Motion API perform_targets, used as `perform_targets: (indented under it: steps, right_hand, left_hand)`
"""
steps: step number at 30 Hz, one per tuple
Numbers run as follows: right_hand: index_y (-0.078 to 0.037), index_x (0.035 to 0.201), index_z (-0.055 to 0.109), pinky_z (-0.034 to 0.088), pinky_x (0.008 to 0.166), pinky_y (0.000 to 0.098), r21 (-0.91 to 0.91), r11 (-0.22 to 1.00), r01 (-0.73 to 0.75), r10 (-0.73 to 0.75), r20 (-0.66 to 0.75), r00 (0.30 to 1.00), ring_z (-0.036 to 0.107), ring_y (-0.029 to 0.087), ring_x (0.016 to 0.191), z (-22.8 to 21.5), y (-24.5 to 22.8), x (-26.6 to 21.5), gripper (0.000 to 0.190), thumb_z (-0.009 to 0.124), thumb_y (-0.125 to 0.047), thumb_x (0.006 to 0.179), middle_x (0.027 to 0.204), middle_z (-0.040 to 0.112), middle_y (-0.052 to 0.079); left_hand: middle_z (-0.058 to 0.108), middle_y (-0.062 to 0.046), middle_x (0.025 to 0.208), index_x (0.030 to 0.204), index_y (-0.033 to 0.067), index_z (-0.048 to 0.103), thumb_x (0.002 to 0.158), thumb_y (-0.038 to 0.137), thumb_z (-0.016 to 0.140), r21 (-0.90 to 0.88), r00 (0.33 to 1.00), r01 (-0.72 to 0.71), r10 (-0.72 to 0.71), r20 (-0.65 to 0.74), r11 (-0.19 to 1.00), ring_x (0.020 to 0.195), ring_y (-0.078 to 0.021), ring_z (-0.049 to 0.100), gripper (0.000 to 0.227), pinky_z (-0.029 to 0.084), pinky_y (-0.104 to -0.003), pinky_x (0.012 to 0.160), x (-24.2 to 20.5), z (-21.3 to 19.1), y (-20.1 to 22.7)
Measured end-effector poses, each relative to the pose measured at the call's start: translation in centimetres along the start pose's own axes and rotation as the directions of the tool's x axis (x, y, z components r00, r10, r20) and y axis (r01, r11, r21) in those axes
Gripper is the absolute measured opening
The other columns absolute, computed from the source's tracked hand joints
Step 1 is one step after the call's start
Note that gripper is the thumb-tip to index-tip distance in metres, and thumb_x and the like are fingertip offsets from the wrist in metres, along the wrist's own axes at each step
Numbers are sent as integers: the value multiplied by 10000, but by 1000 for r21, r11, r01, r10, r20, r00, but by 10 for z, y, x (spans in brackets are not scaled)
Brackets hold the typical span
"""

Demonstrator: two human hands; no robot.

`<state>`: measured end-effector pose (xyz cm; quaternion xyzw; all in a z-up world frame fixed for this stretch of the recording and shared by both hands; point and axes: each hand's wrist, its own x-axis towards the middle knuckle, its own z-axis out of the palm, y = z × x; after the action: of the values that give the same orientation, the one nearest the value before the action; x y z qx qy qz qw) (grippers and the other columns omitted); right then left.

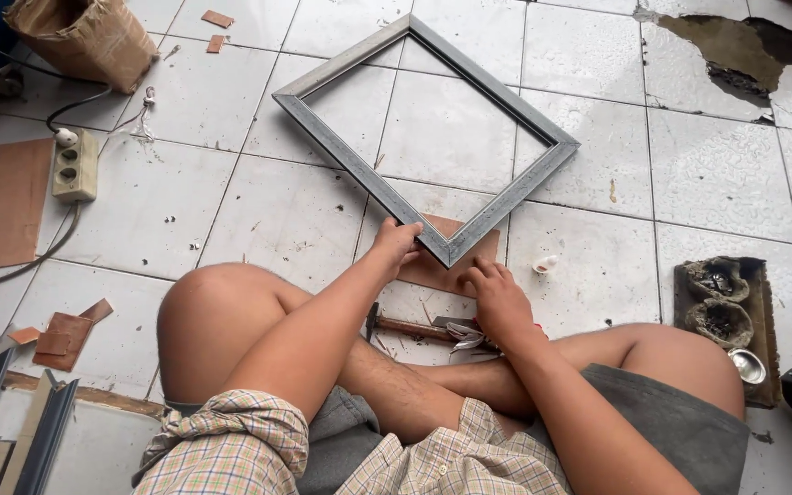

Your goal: Assembling a wooden picture frame by applying glue to the mitered corner joints and pressing them together.

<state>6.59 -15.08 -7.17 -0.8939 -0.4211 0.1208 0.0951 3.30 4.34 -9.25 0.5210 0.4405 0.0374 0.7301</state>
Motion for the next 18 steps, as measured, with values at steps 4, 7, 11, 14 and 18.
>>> perform_targets:
  steps: [4, 7, 11, 14, 18]
  right_hand:
    - [-199, 961, 581, 492, 829, 436, 36, 999, 3, -2, -35, 999, 428, 410, 1162, -5, -2, 0, 355, 520, 61, 727, 1248, 457, 127]
    - [-195, 963, 579, 476, 861, 419, 40, 999, -10, 12, -47, 999, 435, 398, 1162, -3, -2, -1, 338, 518, 49, 737, 1236, 472, 129]
    - [-206, 966, 574, 511, 783, 446, 39, 999, -21, 23, -45, 999, 446, 400, 1144, 1, 0, 1, 331, 501, 34, 750, 1227, 472, 123]
    - [-237, 980, 570, 510, 769, 441, -76, 995, -58, 55, -44, 998, 447, 376, 1146, 10, 1, 3, 340, 520, 8, 750, 1247, 455, 95]
    - [-213, 1070, 554, 514, 733, 473, -54, 991, -126, 120, -90, 989, 478, 396, 1089, 10, 2, 7, 390, 541, -4, 741, 1243, 435, 137]
  left_hand:
    - [279, -311, 1319, 1342, -63, 190, 771, 161, 593, -6, 1000, -22, 22, 8, 1000, 1121, -413, 451, 734, 458, -404, 890, -13, 3, 10]
    - [360, -270, 1293, 1348, -14, 260, 738, 209, 639, 219, 994, -104, 107, 1, 970, 1150, -371, 443, 752, 469, -350, 879, -2, -5, 5]
    - [311, -184, 1289, 1333, 25, 308, 792, 220, 561, 662, 934, -262, 357, -9, 702, 1170, -380, 415, 628, 407, -468, 963, -33, -2, 25]
    - [414, -132, 1205, 1237, 90, 453, 804, 204, 548, 893, 805, -438, 489, 335, 109, 1123, -325, 440, 458, 458, -456, 840, -43, 0, 14]
    - [366, -143, 1257, 1256, 90, 387, 779, 280, 557, 886, 823, -447, 333, 460, -118, 1150, -315, 380, 541, 415, -471, 857, -46, 4, 3]
